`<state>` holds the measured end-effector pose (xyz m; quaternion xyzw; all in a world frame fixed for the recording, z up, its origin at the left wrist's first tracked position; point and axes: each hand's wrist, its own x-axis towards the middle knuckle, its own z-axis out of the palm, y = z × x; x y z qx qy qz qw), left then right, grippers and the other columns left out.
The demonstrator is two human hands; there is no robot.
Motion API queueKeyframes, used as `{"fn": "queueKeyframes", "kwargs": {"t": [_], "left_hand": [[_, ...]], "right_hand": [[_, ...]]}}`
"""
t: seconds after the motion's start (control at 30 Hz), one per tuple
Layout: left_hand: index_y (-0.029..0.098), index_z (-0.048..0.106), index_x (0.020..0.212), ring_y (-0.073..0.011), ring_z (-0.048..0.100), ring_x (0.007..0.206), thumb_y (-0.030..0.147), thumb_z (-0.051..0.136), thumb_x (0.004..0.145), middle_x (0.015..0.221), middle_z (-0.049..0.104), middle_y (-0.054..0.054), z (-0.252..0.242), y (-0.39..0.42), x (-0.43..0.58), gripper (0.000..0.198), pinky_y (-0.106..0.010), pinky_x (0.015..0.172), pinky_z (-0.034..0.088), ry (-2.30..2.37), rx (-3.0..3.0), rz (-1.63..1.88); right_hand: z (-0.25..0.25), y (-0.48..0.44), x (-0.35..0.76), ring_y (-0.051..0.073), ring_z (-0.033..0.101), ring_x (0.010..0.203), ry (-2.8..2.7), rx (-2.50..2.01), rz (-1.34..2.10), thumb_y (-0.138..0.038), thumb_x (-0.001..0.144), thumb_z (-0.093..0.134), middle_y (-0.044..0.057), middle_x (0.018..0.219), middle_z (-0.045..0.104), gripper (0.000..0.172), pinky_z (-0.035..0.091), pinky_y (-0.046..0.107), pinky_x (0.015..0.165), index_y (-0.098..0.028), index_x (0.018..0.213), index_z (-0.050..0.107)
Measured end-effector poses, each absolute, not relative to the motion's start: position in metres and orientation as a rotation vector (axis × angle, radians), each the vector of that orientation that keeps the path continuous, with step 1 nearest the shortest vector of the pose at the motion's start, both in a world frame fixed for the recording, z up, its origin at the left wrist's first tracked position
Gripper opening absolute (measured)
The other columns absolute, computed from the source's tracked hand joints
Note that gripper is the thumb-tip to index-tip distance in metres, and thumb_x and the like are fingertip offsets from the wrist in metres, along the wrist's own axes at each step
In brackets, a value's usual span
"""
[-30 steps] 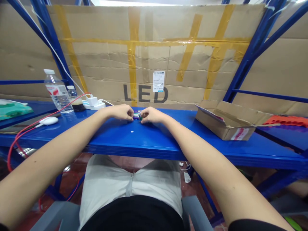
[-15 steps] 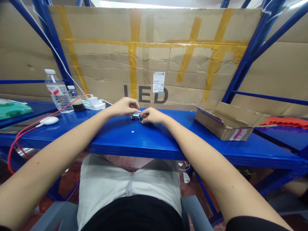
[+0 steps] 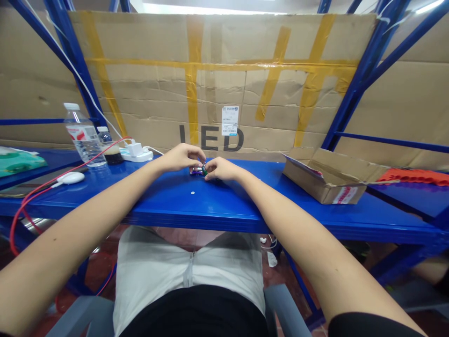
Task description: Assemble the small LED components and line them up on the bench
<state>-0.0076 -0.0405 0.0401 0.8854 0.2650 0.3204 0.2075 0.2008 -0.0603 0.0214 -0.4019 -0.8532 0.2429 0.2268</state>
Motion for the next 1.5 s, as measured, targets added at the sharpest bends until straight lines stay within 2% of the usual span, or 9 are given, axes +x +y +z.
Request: {"fn": "queueKeyframes", "kwargs": {"t": [0.43,0.6,0.73,0.83,0.9,1.03,1.13,1.3,1.5], "left_hand": [[0.013,0.073,0.095,-0.0151,0.069,0.075,0.020,0.074,0.073,0.090,0.076,-0.007,0.048,-0.037,-0.019,0.023,-0.028,0.071,0.057,0.730,2.416,0.767],[0.012,0.073,0.095,-0.0172,0.070,0.081,0.024,0.077,0.071,0.093,0.076,-0.008,0.051,-0.037,-0.022,0.028,-0.032,0.077,0.058,0.750,2.376,0.772],[0.013,0.074,0.096,-0.0182,0.070,0.085,0.029,0.078,0.072,0.092,0.076,-0.009,0.050,-0.038,-0.020,0.029,-0.036,0.085,0.057,0.721,2.334,0.977],[0.012,0.072,0.096,-0.0181,0.070,0.085,0.030,0.080,0.072,0.091,0.075,-0.009,0.045,-0.037,-0.014,0.031,-0.036,0.083,0.057,0.668,2.224,1.208],[0.012,0.069,0.095,-0.0178,0.070,0.082,0.028,0.080,0.071,0.088,0.074,-0.008,0.041,-0.036,-0.007,0.031,-0.036,0.080,0.057,0.632,2.137,1.312],[0.013,0.066,0.104,-0.0179,0.070,0.083,0.023,0.078,0.071,0.085,0.072,-0.006,0.030,-0.033,0.007,0.036,-0.034,0.077,0.058,0.592,2.047,1.386],[0.014,0.065,0.110,-0.0188,0.070,0.084,0.022,0.077,0.071,0.084,0.072,-0.005,0.025,-0.031,0.016,0.041,-0.032,0.075,0.058,0.593,2.032,1.411],[0.016,0.061,0.110,-0.0205,0.070,0.091,0.019,0.071,0.077,0.095,0.070,-0.007,0.023,-0.029,0.019,0.035,-0.032,0.074,0.060,0.644,1.935,1.441],[0.021,0.055,0.112,-0.0174,0.067,0.091,0.014,0.058,0.086,0.106,0.065,-0.007,0.026,-0.032,0.014,0.027,-0.031,0.069,0.060,0.647,1.853,1.412]], "right_hand": [[0.002,-0.066,0.179,0.016,0.061,0.072,-2.110,-1.000,0.803,-0.029,0.066,0.074,0.003,0.075,0.069,0.019,0.046,0.029,0.073,-0.013,0.074,0.069],[0.002,-0.072,0.170,0.016,0.060,0.070,-2.027,-1.023,0.805,-0.025,0.068,0.072,0.003,0.073,0.069,0.014,0.046,0.029,0.071,-0.013,0.073,0.067],[0.016,-0.075,0.174,0.015,0.056,0.067,-2.008,-1.022,0.684,-0.029,0.070,0.072,0.001,0.067,0.064,0.018,0.043,0.029,0.069,-0.013,0.067,0.063],[0.028,-0.072,0.181,0.016,0.061,0.072,-1.933,-0.988,0.618,-0.021,0.066,0.076,0.001,0.072,0.067,0.016,0.046,0.030,0.071,-0.014,0.076,0.065],[0.033,-0.067,0.187,0.018,0.065,0.075,-1.816,-0.997,0.675,-0.012,0.063,0.077,0.003,0.075,0.070,0.027,0.049,0.030,0.071,-0.014,0.086,0.063],[0.033,-0.058,0.195,0.017,0.067,0.068,-1.704,-0.965,0.731,-0.006,0.061,0.080,0.003,0.070,0.070,0.036,0.051,0.027,0.064,-0.017,0.083,0.054],[0.035,-0.058,0.198,0.015,0.067,0.066,-1.751,-0.880,0.767,-0.007,0.064,0.081,0.002,0.067,0.069,0.030,0.053,0.027,0.062,-0.016,0.077,0.055],[0.055,-0.066,0.216,0.017,0.069,0.071,-1.947,-0.894,0.861,-0.015,0.073,0.080,0.008,0.078,0.074,0.013,0.059,0.034,0.074,-0.011,0.080,0.070],[0.074,-0.068,0.254,0.020,0.071,0.070,-1.836,-0.999,0.726,-0.025,0.078,0.080,0.013,0.078,0.075,0.017,0.061,0.036,0.069,-0.010,0.078,0.072]]}}
